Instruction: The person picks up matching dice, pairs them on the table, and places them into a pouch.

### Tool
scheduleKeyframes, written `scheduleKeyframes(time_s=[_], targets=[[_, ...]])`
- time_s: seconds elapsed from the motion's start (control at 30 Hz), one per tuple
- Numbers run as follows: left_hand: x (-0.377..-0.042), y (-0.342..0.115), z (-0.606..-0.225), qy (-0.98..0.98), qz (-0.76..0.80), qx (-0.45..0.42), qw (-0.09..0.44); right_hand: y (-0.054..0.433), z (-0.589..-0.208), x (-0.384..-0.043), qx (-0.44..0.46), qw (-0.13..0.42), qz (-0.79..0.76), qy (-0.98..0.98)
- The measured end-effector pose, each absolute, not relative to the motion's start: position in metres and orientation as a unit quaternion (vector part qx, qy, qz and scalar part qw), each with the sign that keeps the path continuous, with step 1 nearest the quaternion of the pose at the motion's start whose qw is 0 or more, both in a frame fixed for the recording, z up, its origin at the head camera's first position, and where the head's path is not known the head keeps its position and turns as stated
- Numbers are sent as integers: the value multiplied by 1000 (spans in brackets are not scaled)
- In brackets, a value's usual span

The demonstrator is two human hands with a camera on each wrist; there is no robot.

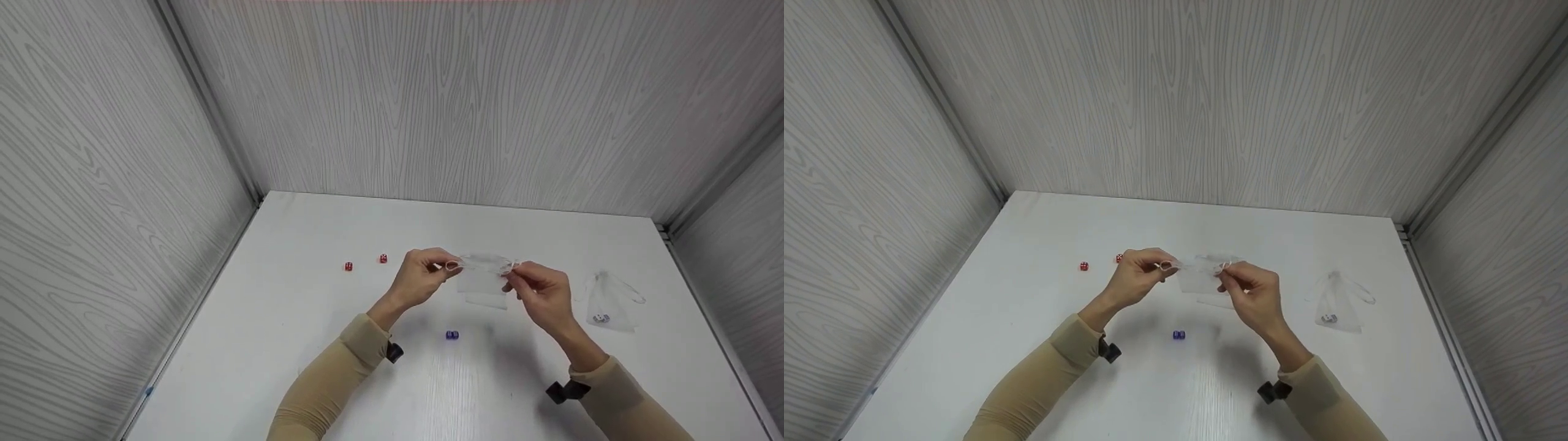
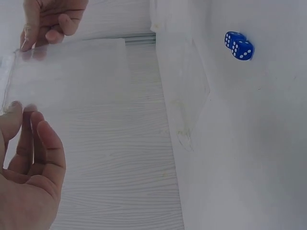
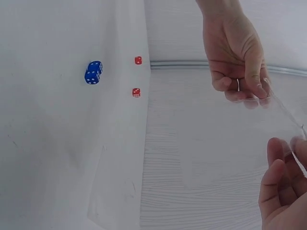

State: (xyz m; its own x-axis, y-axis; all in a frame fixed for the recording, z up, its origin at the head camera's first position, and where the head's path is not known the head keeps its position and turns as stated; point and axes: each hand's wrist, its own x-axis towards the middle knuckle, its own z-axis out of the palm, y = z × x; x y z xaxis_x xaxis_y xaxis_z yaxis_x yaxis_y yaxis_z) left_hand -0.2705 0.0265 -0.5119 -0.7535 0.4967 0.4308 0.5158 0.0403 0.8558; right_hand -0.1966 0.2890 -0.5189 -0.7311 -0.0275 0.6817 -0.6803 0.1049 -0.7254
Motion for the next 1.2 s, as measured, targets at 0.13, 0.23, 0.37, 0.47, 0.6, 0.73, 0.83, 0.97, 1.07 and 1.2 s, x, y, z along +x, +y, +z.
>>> scheduleKeyframes(time_s=[0.13, 0.23, 0.37, 0.47, 0.6, 0.73, 0.83, 0.97, 1.07, 1.2], targets=[[-270, 30, -511, -729, -590, -346, 12, 288, -520, -199, 255, 267, 613, -698], [-269, 34, -510, -737, -582, -343, 21, 287, -522, -200, 257, 270, 621, -690], [-268, 37, -509, -744, -576, -337, 26, 289, -523, -200, 275, 256, 634, -676], [-267, 34, -508, -739, -580, -343, 7, 291, -522, -198, 280, 240, 636, -678], [-264, 32, -508, -718, -583, -378, -35, 291, -521, -199, 261, 243, 642, -678], [-263, 33, -510, -719, -563, -407, -39, 287, -522, -199, 250, 245, 648, -676], [-263, 35, -513, -734, -564, -379, 1, 284, -521, -198, 253, 240, 651, -675], [-262, 36, -514, -744, -576, -335, 46, 283, -521, -198, 254, 242, 653, -671], [-260, 41, -513, -745, -574, -337, 47, 281, -522, -199, 243, 250, 647, -678], [-257, 51, -513, -744, -572, -343, 36, 276, -525, -200, 218, 261, 626, -702]])
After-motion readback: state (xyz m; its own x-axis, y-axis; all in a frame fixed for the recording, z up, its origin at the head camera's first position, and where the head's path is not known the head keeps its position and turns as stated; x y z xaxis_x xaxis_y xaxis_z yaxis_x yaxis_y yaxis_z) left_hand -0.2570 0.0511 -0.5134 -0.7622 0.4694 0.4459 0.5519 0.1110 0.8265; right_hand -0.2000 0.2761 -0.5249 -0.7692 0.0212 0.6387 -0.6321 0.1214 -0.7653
